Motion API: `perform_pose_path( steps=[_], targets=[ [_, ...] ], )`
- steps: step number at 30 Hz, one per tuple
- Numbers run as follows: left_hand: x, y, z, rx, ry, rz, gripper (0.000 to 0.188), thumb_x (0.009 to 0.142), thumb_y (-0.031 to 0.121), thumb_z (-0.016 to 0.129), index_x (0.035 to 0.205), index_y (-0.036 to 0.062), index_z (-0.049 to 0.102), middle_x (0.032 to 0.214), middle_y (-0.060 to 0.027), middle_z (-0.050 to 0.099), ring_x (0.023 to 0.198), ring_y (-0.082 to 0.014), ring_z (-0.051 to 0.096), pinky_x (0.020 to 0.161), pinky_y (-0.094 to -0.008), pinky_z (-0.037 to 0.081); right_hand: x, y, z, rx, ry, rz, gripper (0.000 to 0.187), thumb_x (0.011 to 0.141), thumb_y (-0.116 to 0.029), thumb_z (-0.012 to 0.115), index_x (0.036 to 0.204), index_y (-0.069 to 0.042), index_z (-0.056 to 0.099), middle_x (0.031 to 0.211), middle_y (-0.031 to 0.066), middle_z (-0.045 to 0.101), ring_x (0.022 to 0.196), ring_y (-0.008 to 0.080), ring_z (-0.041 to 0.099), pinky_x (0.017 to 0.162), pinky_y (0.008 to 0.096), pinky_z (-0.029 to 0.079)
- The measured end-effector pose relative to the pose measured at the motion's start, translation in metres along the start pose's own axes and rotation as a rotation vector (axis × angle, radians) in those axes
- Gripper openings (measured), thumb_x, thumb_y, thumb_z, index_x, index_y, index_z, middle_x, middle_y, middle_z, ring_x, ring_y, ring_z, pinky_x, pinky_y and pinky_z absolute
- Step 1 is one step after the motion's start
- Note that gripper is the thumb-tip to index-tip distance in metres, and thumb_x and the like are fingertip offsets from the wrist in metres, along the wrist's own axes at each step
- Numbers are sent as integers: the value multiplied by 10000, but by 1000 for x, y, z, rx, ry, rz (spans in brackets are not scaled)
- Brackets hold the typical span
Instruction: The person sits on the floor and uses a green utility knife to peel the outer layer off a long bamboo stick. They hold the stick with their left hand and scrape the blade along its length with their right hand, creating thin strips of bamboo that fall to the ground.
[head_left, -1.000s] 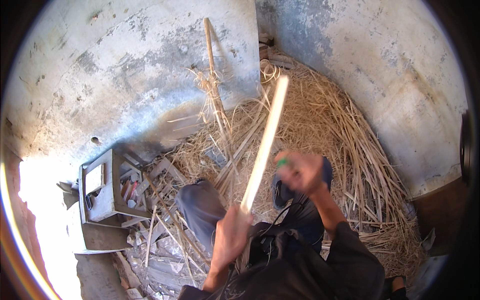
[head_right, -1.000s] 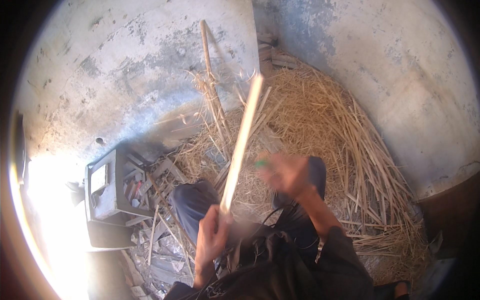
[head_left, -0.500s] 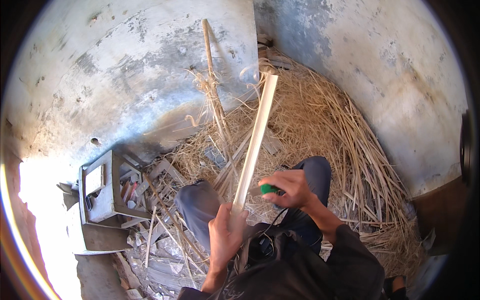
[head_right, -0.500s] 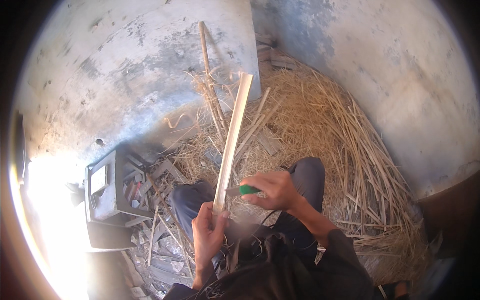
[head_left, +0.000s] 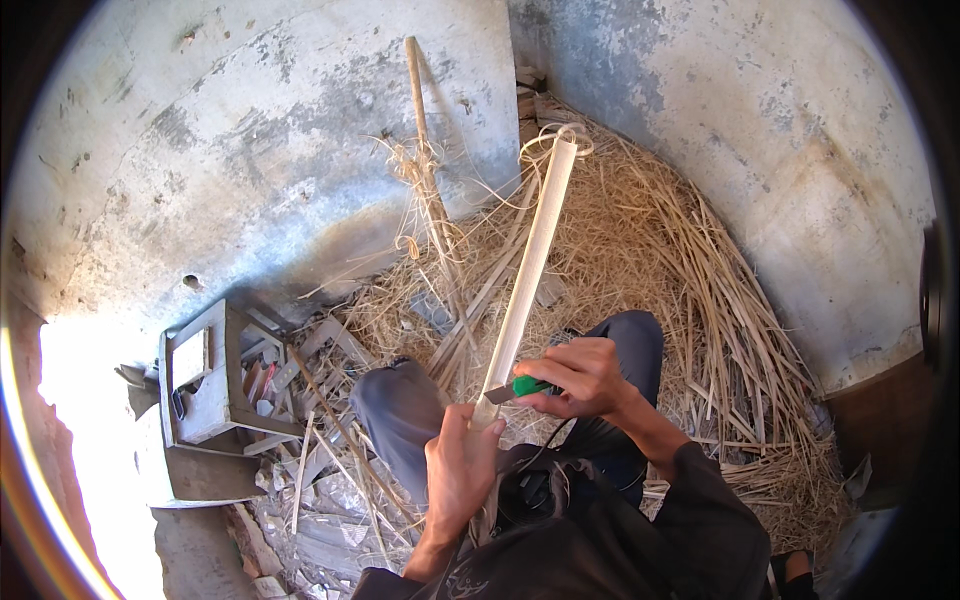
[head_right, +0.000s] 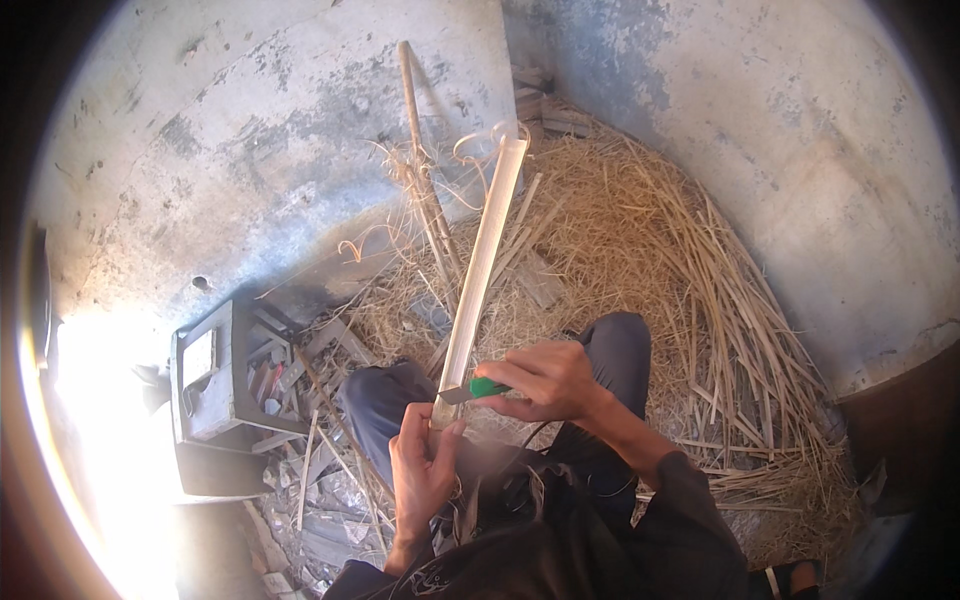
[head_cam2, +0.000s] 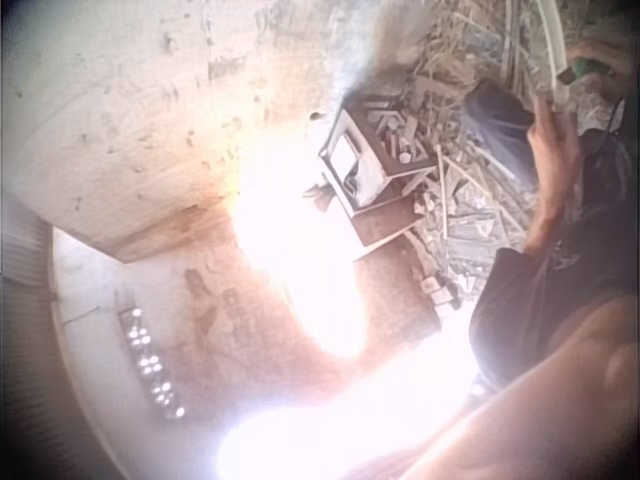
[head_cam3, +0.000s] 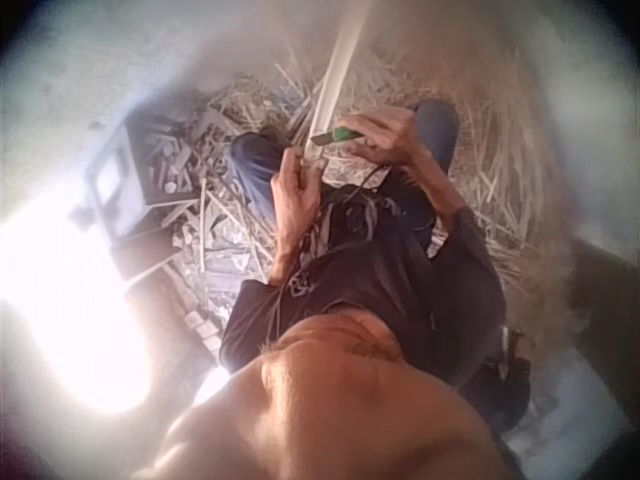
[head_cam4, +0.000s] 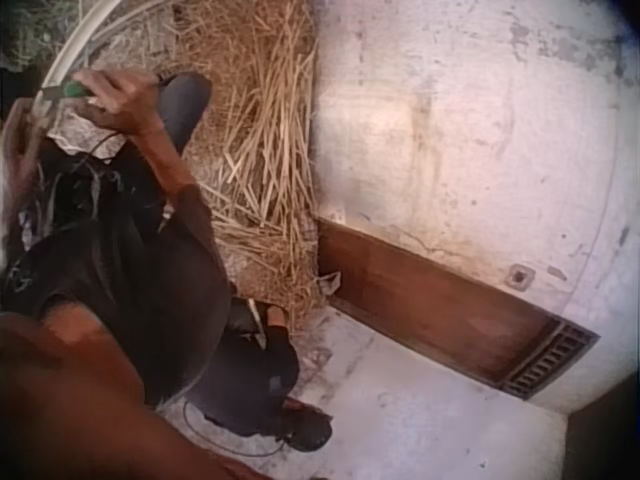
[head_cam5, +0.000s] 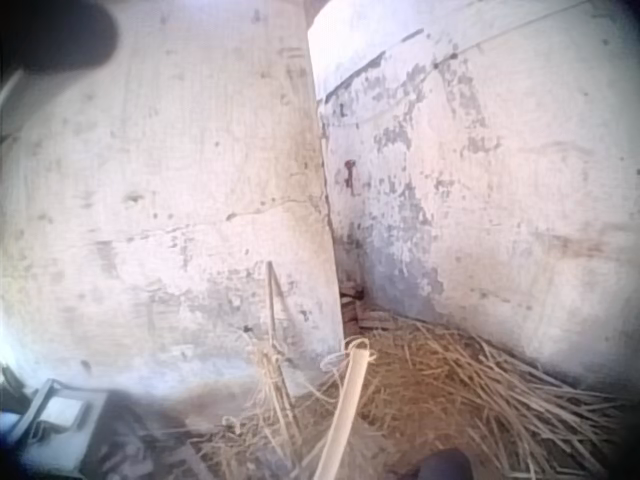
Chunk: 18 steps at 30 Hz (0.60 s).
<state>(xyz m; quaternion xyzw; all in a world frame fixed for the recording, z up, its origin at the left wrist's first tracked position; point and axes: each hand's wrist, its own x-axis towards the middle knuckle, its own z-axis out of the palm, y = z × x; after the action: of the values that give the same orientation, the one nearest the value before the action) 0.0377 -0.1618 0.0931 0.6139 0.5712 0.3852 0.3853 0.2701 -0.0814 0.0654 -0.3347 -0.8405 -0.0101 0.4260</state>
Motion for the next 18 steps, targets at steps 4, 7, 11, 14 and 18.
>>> perform_pose_path(
  steps=[4,7,11,14,18],
  targets=[
    [0,-1,-1,-3,-20,10,213,1045,91,756,1146,2,591,747,-173,729,668,-292,759,640,-384,561,-1,3,0,-58,12,-22,340,871,-455,909,1068,-193,819,746,-60,687,569,131,646,523,300,493],
    [0,-2,0,-20,-23,13,204,1049,87,748,1135,-1,586,735,-166,719,650,-290,744,635,-385,555,1,4,-1,-75,39,-43,346,869,-464,910,1068,-196,821,734,-70,674,565,122,636,518,296,482],
    [-2,-3,-3,-22,-59,-14,204,1052,92,744,1130,-5,583,732,-165,712,641,-289,734,628,-386,547,-3,8,-3,-109,28,-44,356,871,-479,908,1074,-199,825,719,-74,662,555,114,617,512,293,473],
    [-2,-5,-2,-28,-51,-4,203,1053,94,742,1130,-6,583,729,-167,706,639,-288,733,626,-382,543,-3,9,-2,-119,37,-51,359,873,-486,907,1077,-202,828,706,-72,651,542,109,602,502,292,464],
    [-3,-3,-6,-4,-56,-35,212,1053,112,747,1131,-5,589,753,-184,714,664,-287,743,632,-383,546,0,10,-7,-128,-2,-53,356,907,-472,891,1099,-178,834,709,-39,675,530,137,615,494,311,473]
  ],
)
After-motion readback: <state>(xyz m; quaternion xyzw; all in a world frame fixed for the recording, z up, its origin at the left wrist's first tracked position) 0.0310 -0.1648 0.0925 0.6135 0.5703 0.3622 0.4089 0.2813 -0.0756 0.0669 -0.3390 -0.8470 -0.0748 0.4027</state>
